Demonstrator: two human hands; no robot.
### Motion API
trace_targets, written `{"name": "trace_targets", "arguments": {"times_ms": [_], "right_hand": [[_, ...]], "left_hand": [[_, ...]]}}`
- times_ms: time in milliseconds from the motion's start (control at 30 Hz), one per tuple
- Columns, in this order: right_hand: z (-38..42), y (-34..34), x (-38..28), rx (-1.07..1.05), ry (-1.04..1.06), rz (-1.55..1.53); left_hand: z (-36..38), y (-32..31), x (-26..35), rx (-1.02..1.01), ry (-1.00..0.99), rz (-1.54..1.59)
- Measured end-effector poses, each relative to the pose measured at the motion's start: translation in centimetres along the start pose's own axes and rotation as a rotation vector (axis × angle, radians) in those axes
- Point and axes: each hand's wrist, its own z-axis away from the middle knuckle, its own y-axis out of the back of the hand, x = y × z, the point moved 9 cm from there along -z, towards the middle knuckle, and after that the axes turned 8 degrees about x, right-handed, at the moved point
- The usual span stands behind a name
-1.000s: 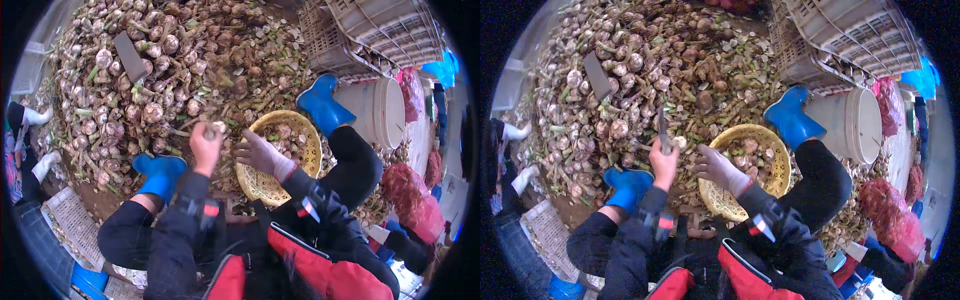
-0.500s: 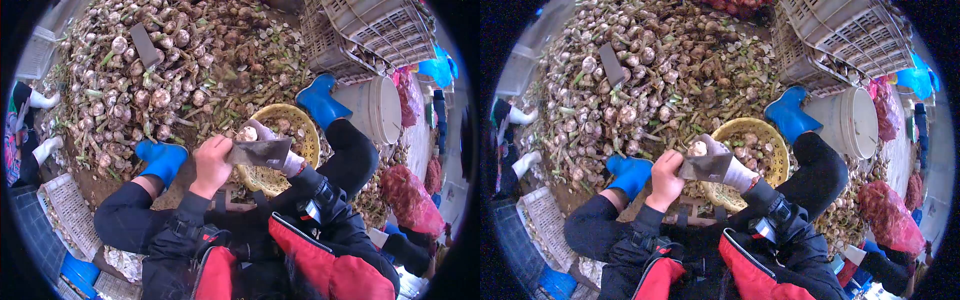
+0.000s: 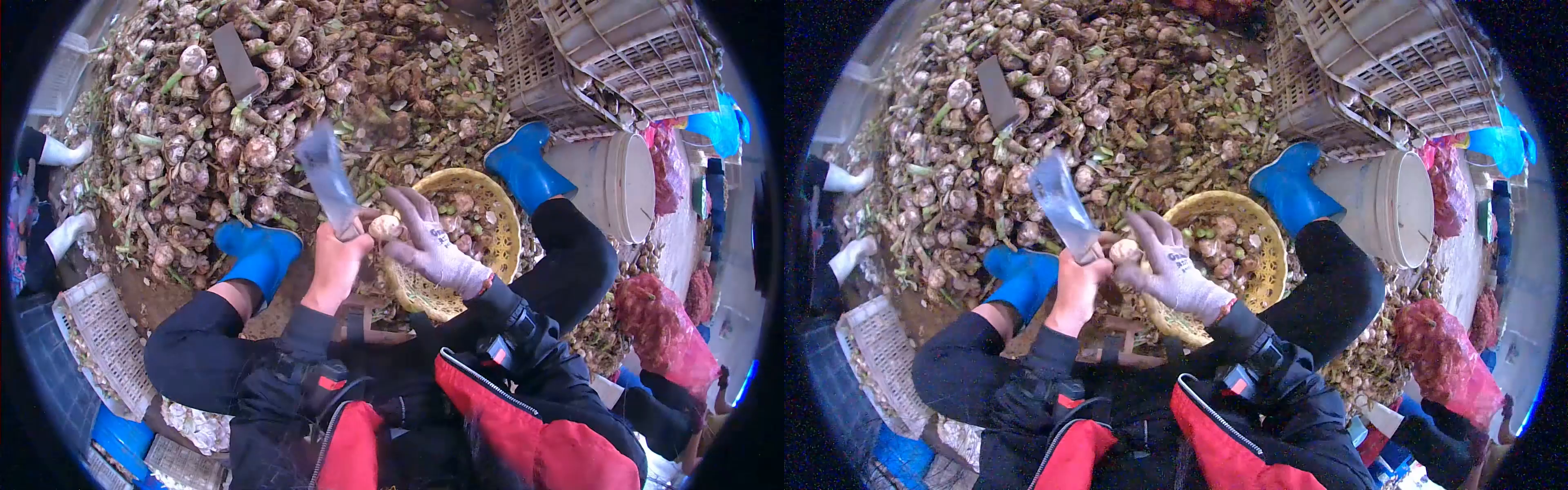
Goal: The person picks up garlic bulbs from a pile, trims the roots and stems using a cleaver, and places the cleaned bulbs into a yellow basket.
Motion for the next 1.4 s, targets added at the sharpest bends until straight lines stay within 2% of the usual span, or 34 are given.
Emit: {"name": "trace_targets", "arguments": {"times_ms": [33,67,100,167,300,367,400,433,500,533,567,600,633,667,700,767,833,900,967,1000,1033,1100,1133,1167,1233,1267,1300,1367,1400], "right_hand": [[0.5,-1.4,2.0,-0.102,-0.261,-0.396],[1.1,-2.3,3.1,-0.118,-0.561,-0.764],[1.9,-3.9,3.2,-0.186,-0.802,-1.058],[2.0,-3.8,3.4,-0.134,-0.841,-1.093],[1.7,-3.6,3.6,-0.145,-0.825,-1.097],[0.9,-1.3,1.4,-0.273,-0.574,-0.697],[1.3,-1.0,1.9,-0.207,-0.671,-0.808],[1.1,0.5,2.7,-0.257,-0.627,-0.531],[1.9,1.5,6.1,-0.409,-0.587,-0.066],[2.4,1.0,6.9,-0.403,-0.599,-0.07],[2.1,1.6,6.9,-0.294,-0.446,0.064],[1.6,2.4,6.5,-0.184,-0.288,0.201],[1.7,1.7,7.3,-0.173,-0.353,0.06],[1.7,0.7,8.4,-0.176,-0.395,-0.016],[1.5,-0.1,8.9,-0.182,-0.435,-0.096],[0.9,-0.9,9.2,-0.186,-0.49,-0.146],[0.3,-2.2,9.6,-0.188,-0.538,-0.195],[0.1,-4.0,10.6,-0.093,-0.6,-0.456],[-0.4,-5.0,9.6,0.014,-0.785,-0.825],[-1.3,-5.9,9.2,0.016,-0.746,-0.914],[-2.2,-6.3,8.8,0.014,-0.698,-1.003],[-2.1,-6.6,9.1,0.018,-0.803,-1.113],[-2.3,-5.6,8.6,0.082,-0.745,-1.185],[-2.3,-4.8,8.2,0.062,-0.711,-1.194],[-2.3,-4.1,6.6,-0.081,-0.58,-1.238],[-2.3,-4.5,6.6,-0.083,-0.573,-1.239],[-3.2,-3.6,5.5,-0.04,-0.303,-0.985],[-3.1,-3.6,3.7,-0.103,-0.218,-1.097],[-2.6,-2.7,3.0,-0.117,-0.307,-1.043]], "left_hand": [[0.1,-0.3,1.2,-0.016,-0.215,-0.188],[0.7,-0.6,2.1,0.016,-0.379,-0.412],[0.8,-0.8,2.1,0.016,-0.454,-0.43],[0.8,-0.1,2.7,0.111,-0.532,-0.447],[0.5,0.3,1.7,0.06,-0.54,-0.6],[-1.6,2.1,-2.9,0.032,-0.458,-0.803],[-2.9,3.6,-5.0,0.036,-0.417,-0.818],[-4.3,4.4,-6.2,0.037,-0.415,-0.82],[-7.9,6.2,-5.8,0.231,-0.576,-0.926],[-10.1,7.1,-6.3,0.283,-0.566,-0.956],[-12.2,7.8,-6.4,0.336,-0.56,-0.981],[-14.4,8.5,-7.3,0.328,-0.467,-1.043],[-16.1,9.2,-8.2,0.317,-0.374,-1.105],[-17.1,9.7,-9.6,0.304,-0.402,-1.244],[-17.0,9.1,-9.5,0.296,-0.399,-1.242],[-17.1,9.6,-10.6,0.267,-0.218,-1.407],[-16.1,9.6,-11.2,0.289,-0.27,-1.417],[-13.1,8.8,-10.9,0.314,-0.084,-0.792],[-8.7,5.3,-7.4,0.293,-0.124,-0.555],[-7.7,4.1,-7.0,0.24,-0.207,-0.67],[-6.0,2.3,-5.7,0.18,-0.402,-0.613],[-3.6,0.4,-3.2,0.059,-0.326,-0.553],[-2.8,0.6,-1.9,0.086,-0.419,-0.476],[-2.5,0.6,-0.9,0.087,-0.431,-0.477],[-0.9,0.7,2.8,0.191,-0.624,-0.665],[-0.3,-0.3,4.0,0.127,-0.703,-0.721],[0.2,-0.6,4.2,0.131,-0.712,-0.72],[1.7,-2.6,4.8,0.024,-0.806,-0.669],[2.0,-2.9,4.5,-0.035,-0.756,-0.639]]}}
